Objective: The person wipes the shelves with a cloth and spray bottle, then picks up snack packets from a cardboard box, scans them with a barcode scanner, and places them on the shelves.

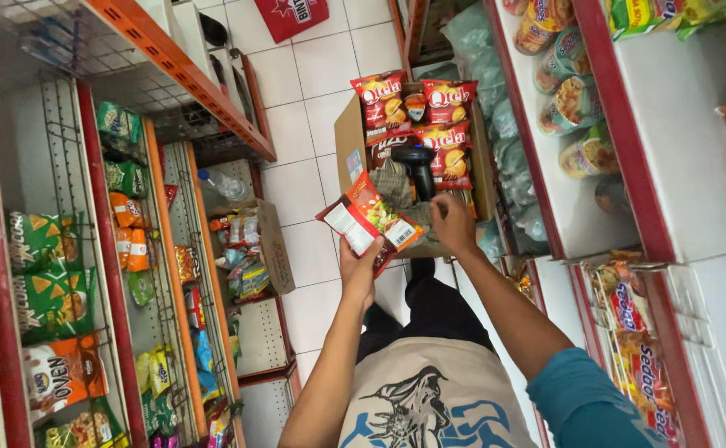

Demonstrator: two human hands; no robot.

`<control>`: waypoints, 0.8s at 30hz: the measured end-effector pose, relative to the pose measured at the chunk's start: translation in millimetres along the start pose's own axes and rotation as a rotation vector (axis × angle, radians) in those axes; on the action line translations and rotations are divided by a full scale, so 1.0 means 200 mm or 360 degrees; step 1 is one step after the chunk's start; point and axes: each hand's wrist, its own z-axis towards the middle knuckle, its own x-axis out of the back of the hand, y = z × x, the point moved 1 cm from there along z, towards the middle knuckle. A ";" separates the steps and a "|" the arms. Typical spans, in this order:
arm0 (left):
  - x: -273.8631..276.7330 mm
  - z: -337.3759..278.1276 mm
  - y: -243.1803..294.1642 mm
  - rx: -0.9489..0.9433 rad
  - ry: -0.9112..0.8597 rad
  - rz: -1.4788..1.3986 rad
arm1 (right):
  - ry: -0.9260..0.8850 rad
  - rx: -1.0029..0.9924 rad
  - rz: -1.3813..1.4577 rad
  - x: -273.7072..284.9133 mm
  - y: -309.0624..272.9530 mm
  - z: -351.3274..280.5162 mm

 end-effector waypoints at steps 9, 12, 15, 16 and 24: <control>-0.13 0.18 -0.11 -0.0131 0.0205 0.0225 | -0.0067 -0.0572 -0.0512 -0.04 -0.11 0.20; -0.13 0.21 -0.13 0.0024 0.0314 0.0219 | -0.0076 -0.0544 -0.0566 -0.01 -0.16 0.24; -0.10 0.20 -0.12 -0.0043 0.0288 0.0120 | -0.0016 -0.0281 -0.0619 0.05 -0.21 0.25; -0.10 0.19 -0.12 -0.0082 0.0282 0.0089 | 0.0012 -0.0163 -0.0648 0.08 -0.22 0.24; -0.06 0.02 0.08 -0.0339 0.0288 0.0008 | 0.0038 -0.0151 0.0569 0.15 -0.34 0.15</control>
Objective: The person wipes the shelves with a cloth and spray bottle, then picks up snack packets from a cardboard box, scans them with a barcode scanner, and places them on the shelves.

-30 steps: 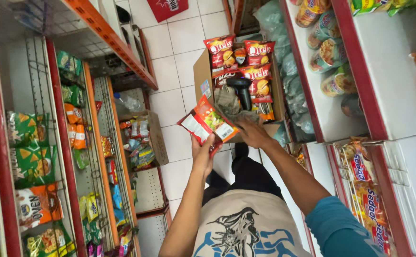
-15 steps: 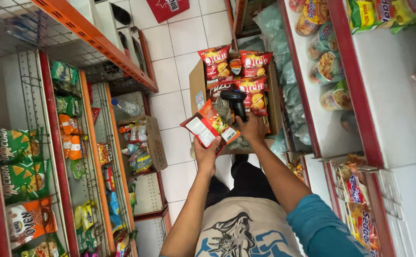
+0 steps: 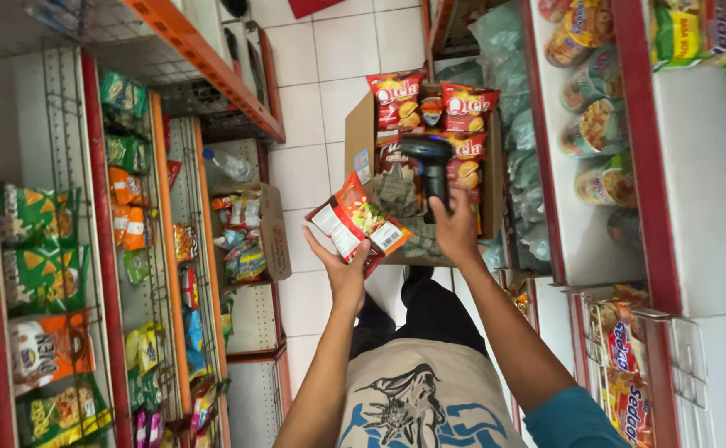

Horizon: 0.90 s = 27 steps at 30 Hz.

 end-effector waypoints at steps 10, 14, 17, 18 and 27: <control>0.32 -0.13 0.24 -0.0107 -0.0425 0.0361 | -0.0540 -0.0463 0.1258 -0.06 -0.25 -0.37; 0.42 -0.16 0.26 -0.0521 -0.0418 0.0523 | -0.0545 -0.0422 0.0790 -0.21 -0.32 -0.49; 0.49 -0.20 0.27 -0.0494 -0.0369 0.0443 | -0.0599 -0.0362 0.0386 -0.29 -0.36 -0.58; 0.51 -0.22 0.28 -0.0450 -0.0353 0.0394 | -0.0607 -0.0389 0.0501 -0.32 -0.37 -0.60; 0.69 -0.34 0.38 -0.0103 -0.0273 -0.0101 | -0.0777 -0.0500 0.0953 -0.46 -0.41 -0.72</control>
